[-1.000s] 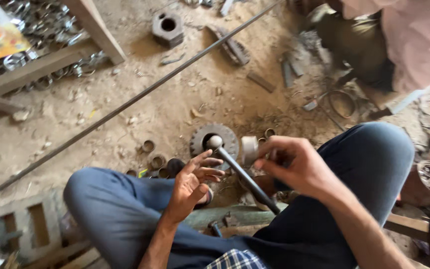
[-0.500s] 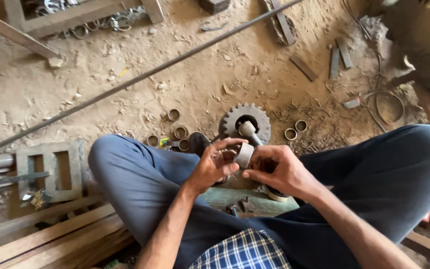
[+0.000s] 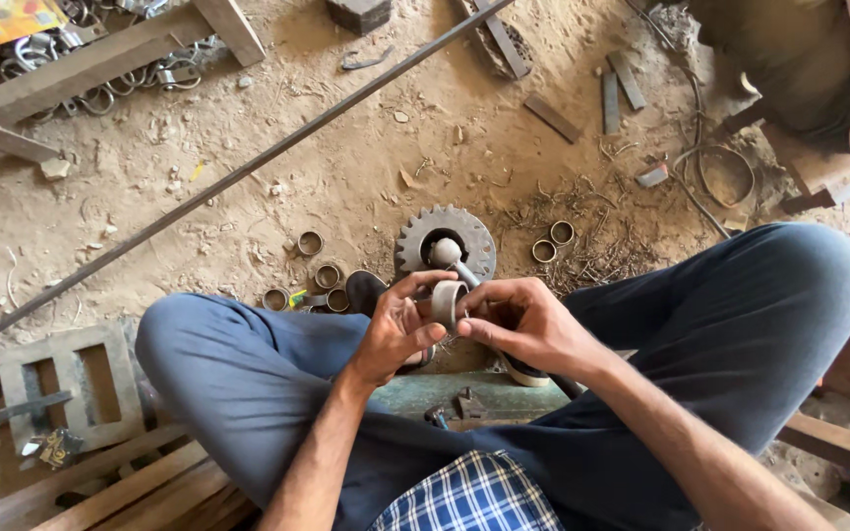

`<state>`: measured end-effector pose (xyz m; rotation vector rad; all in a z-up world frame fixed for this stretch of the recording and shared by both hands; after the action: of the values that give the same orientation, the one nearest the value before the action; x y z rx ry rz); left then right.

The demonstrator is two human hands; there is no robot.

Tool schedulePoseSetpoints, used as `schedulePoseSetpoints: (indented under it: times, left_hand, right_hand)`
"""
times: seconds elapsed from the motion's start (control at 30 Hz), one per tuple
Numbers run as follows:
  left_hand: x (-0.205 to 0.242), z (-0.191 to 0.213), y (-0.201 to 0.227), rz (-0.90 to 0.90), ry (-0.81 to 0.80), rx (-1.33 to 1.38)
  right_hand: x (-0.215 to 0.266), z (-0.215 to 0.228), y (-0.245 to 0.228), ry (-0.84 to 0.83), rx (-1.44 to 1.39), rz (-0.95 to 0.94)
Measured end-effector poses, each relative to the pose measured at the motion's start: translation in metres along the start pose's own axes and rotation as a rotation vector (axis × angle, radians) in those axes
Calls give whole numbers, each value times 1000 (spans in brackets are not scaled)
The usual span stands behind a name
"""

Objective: The person sits on the floor and uses a hammer to tap a metal ring onto a gear-like component. They repeatedly adjust the ring's position and tap it to secure it in place.

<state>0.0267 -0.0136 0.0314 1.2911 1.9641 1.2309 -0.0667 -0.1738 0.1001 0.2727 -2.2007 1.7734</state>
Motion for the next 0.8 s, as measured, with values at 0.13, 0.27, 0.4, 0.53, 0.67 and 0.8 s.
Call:
schedulePoseSetpoints:
  times: [0.13,0.27,0.4,0.53,0.67,0.8]
  left_hand:
    - [8,5,-8,100,52,-43]
    - [4,11,-2,-86,141,15]
    - [3,15,1,-98,198,43]
    - [3,15,0,-90,196,93]
    - [4,17,-3,-114,176,53]
    - [4,12,-8,-75,141,-13]
  right_hand:
    - [-1,-2,-6,10,243,-3]
    - [0,-11,-26,-2,737,330]
    - [-1,-14,-28,-24,944,208]
    - [2,-10,-39,67,925,265]
    - [2,-2,-43,216,851,237]
    - [-1,4,-35,287,688,118]
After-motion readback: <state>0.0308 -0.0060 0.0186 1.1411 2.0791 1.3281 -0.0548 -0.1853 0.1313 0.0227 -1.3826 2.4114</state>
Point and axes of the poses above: each hand's wrist, its own x-axis away from the middle knuckle, its own z-axis out of the back of the hand, y = z × x, the point moved 4 cm from there along -x, towards the middle knuckle, and after that the axes turned 10 degrees about -x, right-handed, at the moved point
